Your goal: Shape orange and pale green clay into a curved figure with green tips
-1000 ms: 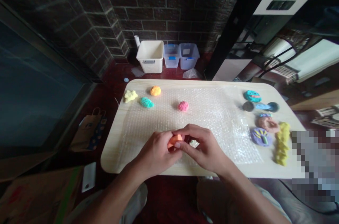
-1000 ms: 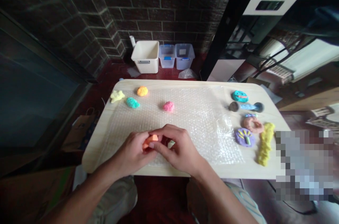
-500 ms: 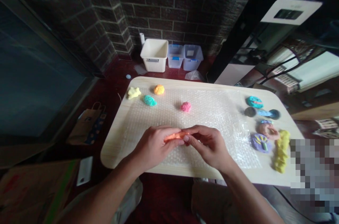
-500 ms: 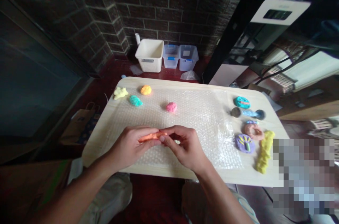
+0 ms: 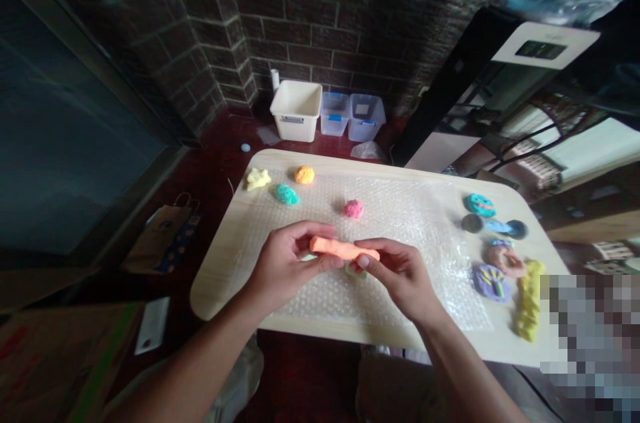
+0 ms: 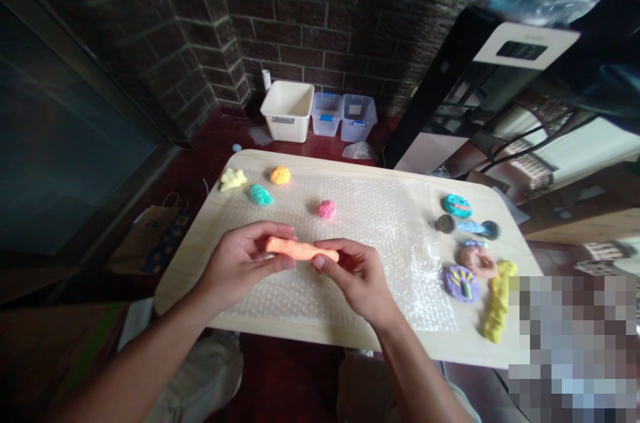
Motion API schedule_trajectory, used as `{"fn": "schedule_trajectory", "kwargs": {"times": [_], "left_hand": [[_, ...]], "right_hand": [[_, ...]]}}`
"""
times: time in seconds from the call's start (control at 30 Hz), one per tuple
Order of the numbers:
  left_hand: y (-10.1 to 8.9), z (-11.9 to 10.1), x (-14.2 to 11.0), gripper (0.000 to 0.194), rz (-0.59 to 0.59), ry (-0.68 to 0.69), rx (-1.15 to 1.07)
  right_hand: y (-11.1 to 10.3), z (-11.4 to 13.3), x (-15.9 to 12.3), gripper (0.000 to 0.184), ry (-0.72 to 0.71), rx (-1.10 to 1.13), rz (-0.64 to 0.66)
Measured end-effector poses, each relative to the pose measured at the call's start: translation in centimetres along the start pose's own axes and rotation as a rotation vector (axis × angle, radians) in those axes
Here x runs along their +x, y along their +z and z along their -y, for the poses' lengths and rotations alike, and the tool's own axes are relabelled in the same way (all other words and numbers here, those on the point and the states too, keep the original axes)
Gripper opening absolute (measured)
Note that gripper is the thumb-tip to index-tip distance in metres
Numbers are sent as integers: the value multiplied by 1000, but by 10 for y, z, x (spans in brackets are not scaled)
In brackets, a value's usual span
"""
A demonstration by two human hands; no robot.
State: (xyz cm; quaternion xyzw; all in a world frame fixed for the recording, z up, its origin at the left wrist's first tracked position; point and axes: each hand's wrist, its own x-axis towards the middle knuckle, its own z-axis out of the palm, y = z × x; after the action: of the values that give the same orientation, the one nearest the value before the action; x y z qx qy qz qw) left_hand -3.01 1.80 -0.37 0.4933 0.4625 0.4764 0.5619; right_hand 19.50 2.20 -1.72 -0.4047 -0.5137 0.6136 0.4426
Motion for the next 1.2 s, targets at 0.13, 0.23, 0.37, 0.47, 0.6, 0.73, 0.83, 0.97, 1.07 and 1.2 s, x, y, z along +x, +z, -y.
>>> {"fn": "schedule_trajectory", "kwargs": {"times": [0.13, 0.23, 0.37, 0.47, 0.6, 0.73, 0.83, 0.97, 1.07, 1.2], "left_hand": [[5, -5, 0, 44, -35, -3, -179], [8, -7, -1, 36, -6, 30, -162], [12, -10, -5, 30, 41, 55, -104], [13, -12, -9, 25, 90, 84, 37], [12, -13, -13, 23, 128, 110, 284], [17, -9, -18, 13, 160, 199, 426], [24, -3, -27, 7, 147, 211, 517], [28, 3, -44, 7, 161, 132, 565], [25, 6, -59, 8, 257, 77, 636], [20, 11, -73, 7, 291, 71, 696]], "right_hand": [[2, 1, 0, 23, -9, 9, -9], [6, 1, -1, 22, -3, -12, 51], [11, 0, -2, 23, -67, -90, 134], [13, 4, -5, 23, -133, -147, 103], [16, 13, -11, 27, -202, -198, -59], [17, 17, -17, 28, -252, -416, 12], [16, 15, -22, 17, -166, -513, 41], [13, 9, -31, 15, 13, -256, 116], [13, 6, -41, 9, 47, -151, 175], [18, -1, -51, 12, 108, -130, 199]]}}
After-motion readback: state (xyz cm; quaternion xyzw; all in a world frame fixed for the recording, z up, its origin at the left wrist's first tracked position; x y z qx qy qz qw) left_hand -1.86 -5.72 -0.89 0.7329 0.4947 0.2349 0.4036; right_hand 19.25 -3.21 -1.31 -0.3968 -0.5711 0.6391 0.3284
